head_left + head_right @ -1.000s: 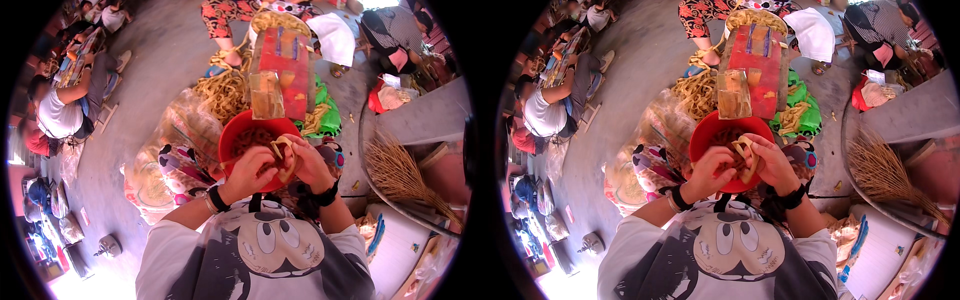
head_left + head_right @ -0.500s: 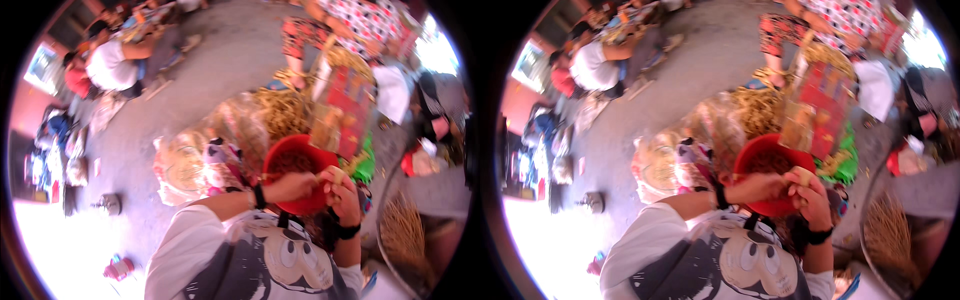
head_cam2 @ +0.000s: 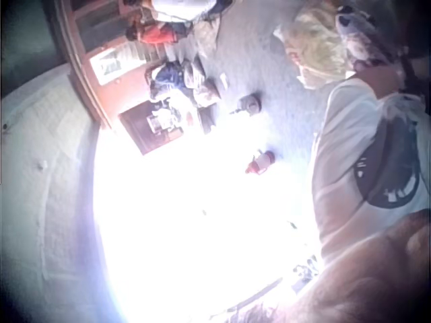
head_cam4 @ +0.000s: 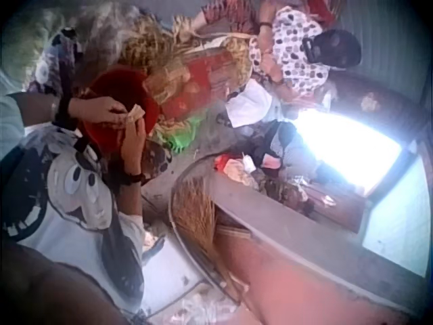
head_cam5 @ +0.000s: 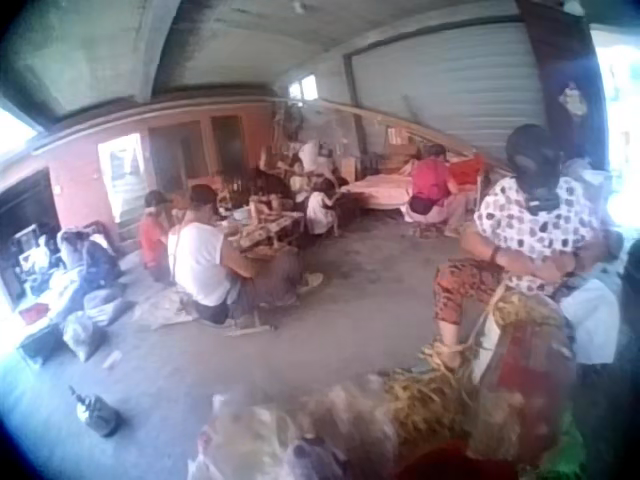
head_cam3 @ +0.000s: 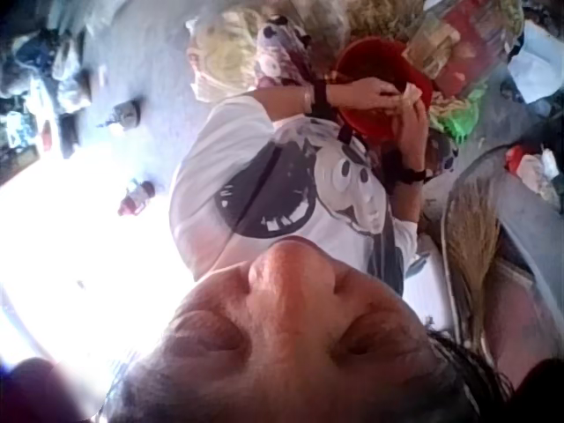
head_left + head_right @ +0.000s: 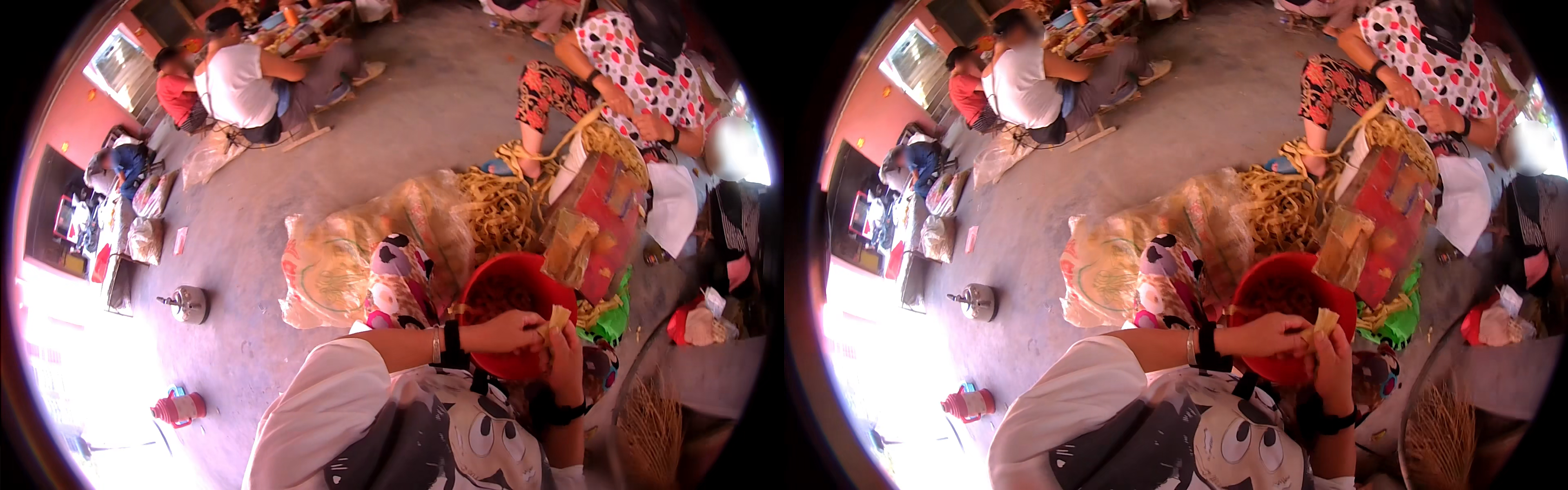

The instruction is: The person tears long yellow vegetable strips into smaller pieces by hand and places them into a red bowl.

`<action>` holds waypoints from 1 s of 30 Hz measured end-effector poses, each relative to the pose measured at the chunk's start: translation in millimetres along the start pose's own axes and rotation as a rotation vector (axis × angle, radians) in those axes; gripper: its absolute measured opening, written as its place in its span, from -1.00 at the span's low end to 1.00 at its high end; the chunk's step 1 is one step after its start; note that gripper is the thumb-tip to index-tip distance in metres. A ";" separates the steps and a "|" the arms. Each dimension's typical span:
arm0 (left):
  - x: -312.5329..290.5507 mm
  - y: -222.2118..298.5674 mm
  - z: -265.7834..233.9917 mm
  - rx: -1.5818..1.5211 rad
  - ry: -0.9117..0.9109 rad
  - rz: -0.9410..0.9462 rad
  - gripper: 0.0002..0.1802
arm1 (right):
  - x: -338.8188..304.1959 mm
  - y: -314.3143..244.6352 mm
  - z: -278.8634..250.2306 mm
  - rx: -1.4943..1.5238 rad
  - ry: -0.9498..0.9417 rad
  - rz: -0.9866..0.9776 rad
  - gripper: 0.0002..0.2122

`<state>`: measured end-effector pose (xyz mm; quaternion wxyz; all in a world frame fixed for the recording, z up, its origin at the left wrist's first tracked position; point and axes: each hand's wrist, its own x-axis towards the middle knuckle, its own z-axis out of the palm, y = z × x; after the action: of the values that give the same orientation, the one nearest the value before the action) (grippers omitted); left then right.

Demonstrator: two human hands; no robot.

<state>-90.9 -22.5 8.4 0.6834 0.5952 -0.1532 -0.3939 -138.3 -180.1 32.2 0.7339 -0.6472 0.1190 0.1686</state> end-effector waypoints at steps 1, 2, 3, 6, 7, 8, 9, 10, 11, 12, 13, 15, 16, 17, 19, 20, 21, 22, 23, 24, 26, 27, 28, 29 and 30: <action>3.7 0.4 2.9 0.034 -0.021 -0.018 -0.70 | 3.7 2.1 -3.2 0.116 -0.007 0.061 -0.88; 2.7 -1.7 3.2 0.059 -0.024 -0.030 -0.74 | 6.9 5.9 -4.3 0.225 -0.009 0.129 -0.89; -0.3 -2.9 -0.5 0.088 -0.014 -0.045 -0.78 | 10.4 9.7 -5.1 0.339 -0.008 0.193 -0.90; -2.6 4.8 -6.5 0.623 0.161 0.452 -0.81 | 8.6 11.2 -7.7 0.567 -0.064 0.265 -0.91; -3.5 9.4 -6.8 0.735 0.200 0.556 -0.80 | 9.0 10.8 -6.9 0.610 -0.092 0.265 -0.91; -0.3 13.9 -8.4 0.738 0.150 0.666 -0.81 | 9.3 12.2 -8.7 0.611 -0.190 0.285 -0.89; 1.9 13.7 -9.7 0.730 0.116 0.723 -0.81 | 8.9 13.8 -10.2 0.613 -0.228 0.293 -0.87; 2.4 14.0 -12.0 0.730 0.085 0.775 -0.81 | 9.4 15.9 -10.2 0.618 -0.275 0.301 -0.86; 3.6 9.1 -15.9 0.743 0.077 0.594 -0.83 | 9.9 18.1 -9.7 0.428 -0.195 0.206 -0.84; 3.7 7.1 -15.3 0.745 0.066 0.503 -0.83 | 8.2 18.0 -7.3 0.335 -0.151 0.159 -0.83; 2.1 6.3 -15.7 0.752 0.058 0.408 -0.84 | 7.4 19.3 -3.2 0.243 -0.107 0.118 -0.82; -1.2 7.2 -13.4 0.579 0.065 0.197 -0.85 | 5.4 20.9 2.1 -0.180 -0.034 -0.131 -0.81; -3.0 8.8 -12.8 0.522 0.065 0.127 -0.85 | 5.1 23.7 2.1 -0.397 0.005 -0.291 -0.82; -3.2 11.3 -14.0 0.461 0.057 0.061 -0.86 | 5.2 26.4 2.0 -0.597 0.075 -0.443 -0.82; -3.5 12.2 -19.0 0.398 0.046 -0.005 -0.87 | 2.6 22.1 3.7 -0.262 0.000 -0.226 -0.82; -3.9 10.5 -23.0 0.637 0.147 0.233 -0.88 | 1.4 19.5 3.2 -0.151 -0.019 -0.153 -0.82; -4.7 9.0 -25.7 0.871 0.249 0.476 -0.89 | -0.8 16.3 -0.6 0.108 -0.170 0.006 -0.82; -6.1 7.7 -25.6 0.889 0.232 0.550 -0.91 | -1.9 13.8 -1.7 0.244 -0.245 0.078 -0.82; -5.9 6.4 -23.5 0.888 0.226 0.550 -0.91 | -3.3 11.4 -3.3 0.373 -0.312 0.163 -0.82; -5.3 5.1 -20.8 0.792 0.207 0.584 -0.93 | -3.9 9.6 -2.3 0.384 -0.266 0.154 -0.82; -7.2 1.4 -18.9 0.696 0.187 0.609 -0.95 | -3.8 6.6 2.2 0.400 -0.221 0.148 -0.82; -8.4 -1.3 -19.2 0.839 0.178 0.598 -0.94 | -3.2 4.6 5.3 0.263 -0.188 0.157 -0.83; -8.8 -3.2 -19.6 0.979 0.171 0.589 -0.92 | -2.7 3.9 3.8 0.192 -0.171 0.160 -0.83; -8.9 -5.5 -22.2 0.977 0.169 0.588 -0.92 | -2.6 3.4 2.2 0.122 -0.153 0.166 -0.83; -9.4 -7.8 -26.9 0.710 0.235 0.412 -0.88 | -3.1 5.2 -5.9 0.172 -0.161 0.137 -0.83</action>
<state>-81.5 3.0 -3.0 0.5132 0.7914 -0.3163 -0.1015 -143.0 -185.7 27.9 0.7807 -0.5565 0.1176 0.2589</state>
